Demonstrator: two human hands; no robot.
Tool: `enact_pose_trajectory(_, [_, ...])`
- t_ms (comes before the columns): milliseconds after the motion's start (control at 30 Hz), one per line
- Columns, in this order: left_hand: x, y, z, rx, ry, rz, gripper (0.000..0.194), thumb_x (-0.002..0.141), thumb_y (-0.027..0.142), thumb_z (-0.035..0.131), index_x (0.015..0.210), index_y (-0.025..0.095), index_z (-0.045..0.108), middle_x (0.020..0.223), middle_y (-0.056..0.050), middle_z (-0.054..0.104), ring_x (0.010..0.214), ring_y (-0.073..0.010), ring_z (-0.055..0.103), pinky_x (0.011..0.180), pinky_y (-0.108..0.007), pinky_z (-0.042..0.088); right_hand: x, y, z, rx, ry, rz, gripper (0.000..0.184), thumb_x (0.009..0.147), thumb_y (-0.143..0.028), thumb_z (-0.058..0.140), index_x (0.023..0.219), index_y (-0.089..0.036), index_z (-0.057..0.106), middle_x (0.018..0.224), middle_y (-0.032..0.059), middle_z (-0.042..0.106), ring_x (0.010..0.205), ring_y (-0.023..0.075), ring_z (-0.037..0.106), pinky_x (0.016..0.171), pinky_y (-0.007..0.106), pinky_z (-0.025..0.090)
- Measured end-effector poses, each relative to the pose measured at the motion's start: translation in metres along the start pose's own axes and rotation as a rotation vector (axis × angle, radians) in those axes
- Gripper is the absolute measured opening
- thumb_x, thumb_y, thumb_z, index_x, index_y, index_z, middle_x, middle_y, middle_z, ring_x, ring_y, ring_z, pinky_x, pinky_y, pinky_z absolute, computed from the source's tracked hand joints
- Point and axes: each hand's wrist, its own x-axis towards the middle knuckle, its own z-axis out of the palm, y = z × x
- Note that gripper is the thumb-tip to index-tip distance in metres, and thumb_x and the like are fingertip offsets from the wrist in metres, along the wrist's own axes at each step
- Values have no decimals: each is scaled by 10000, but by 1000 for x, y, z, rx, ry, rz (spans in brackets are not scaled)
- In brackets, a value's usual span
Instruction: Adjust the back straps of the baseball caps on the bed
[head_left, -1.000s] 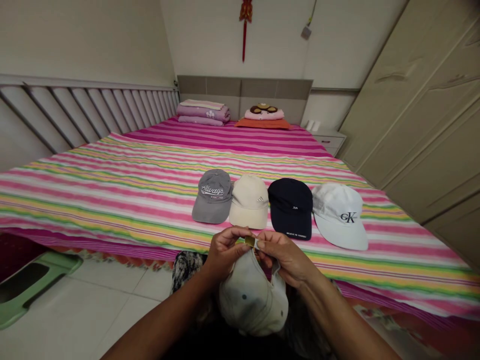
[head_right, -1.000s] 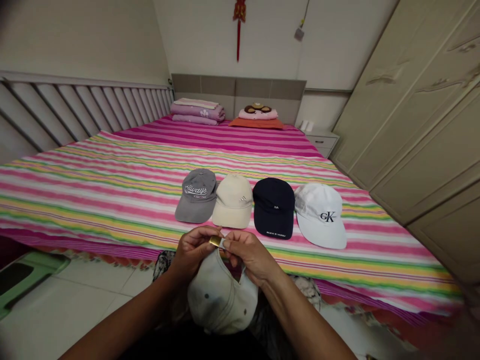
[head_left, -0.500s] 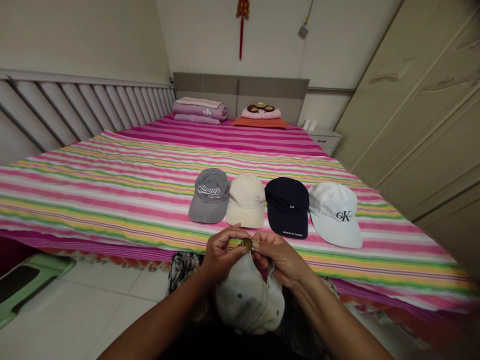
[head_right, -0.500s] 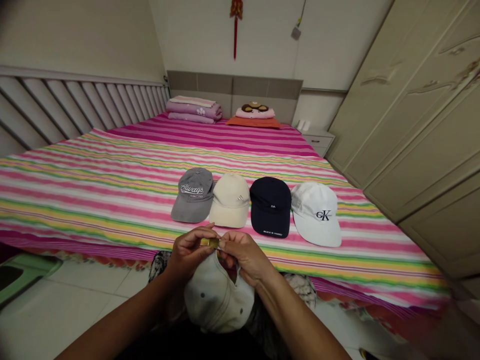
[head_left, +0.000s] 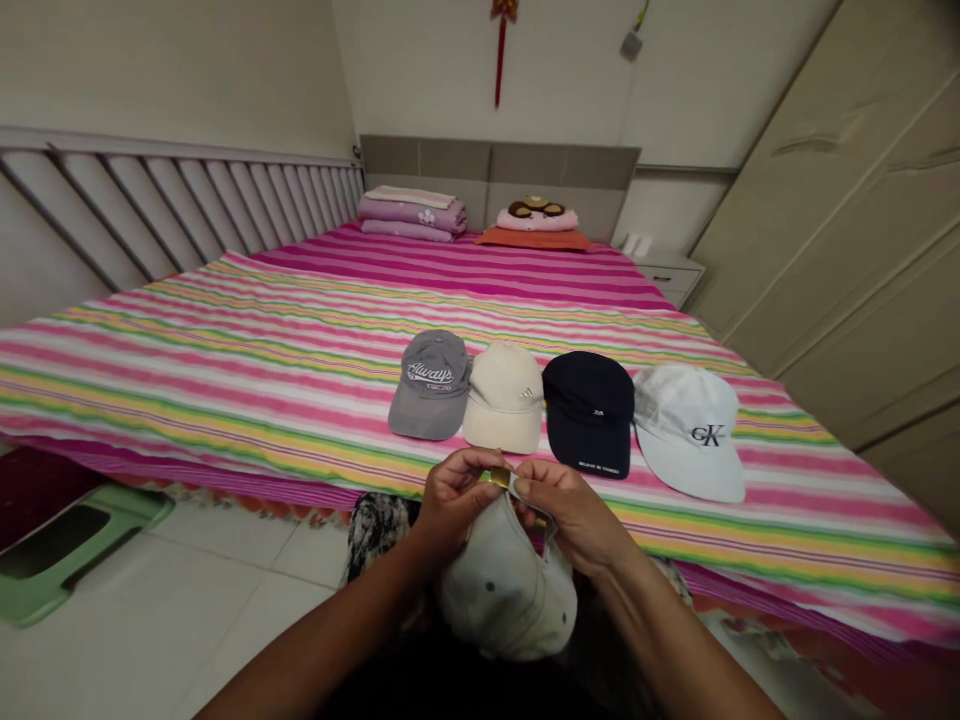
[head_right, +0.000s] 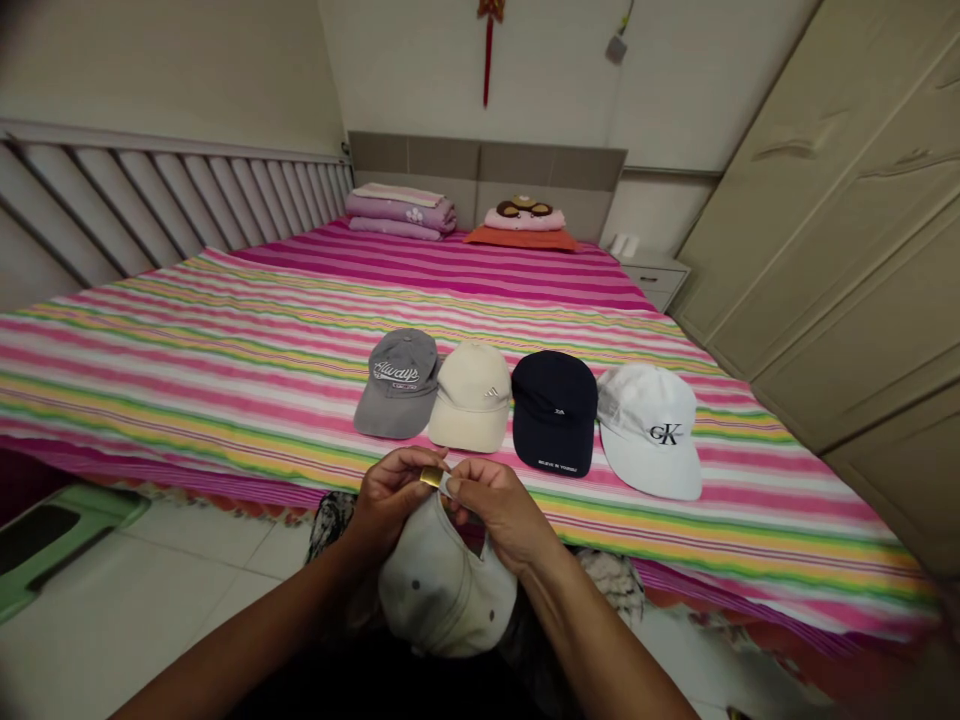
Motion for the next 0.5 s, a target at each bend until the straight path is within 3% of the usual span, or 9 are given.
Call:
enact_pose_trajectory(100, [-1,-2,0,-17,-22,1,200,615,172,688,800,146,616,800,-34,641,728,-126,596,697,-253,461,0,1,2,10,-4,1,224,657,-306,662,582,-154,515,450,-38,499,351,45,364,345,183,247])
enact_pose_trajectory(333, [0,-2,-2,59,-33,99,187,626,145,680,804,150,623,792,-23,647,763,-122,598,885,-324,397,0,0,-1,-38,-9,3,231,648,-314,674,595,-136,536,516,-12,537,435,58,434,425,184,307])
enact_pose_trajectory(500, [-1,-1,-2,6,-15,24,230,617,167,692,828,144,604,782,-38,657,743,-132,607,724,-271,461,0,2,-3,-45,28,-4,212,641,-302,676,607,-139,545,509,-14,540,444,64,440,456,195,319])
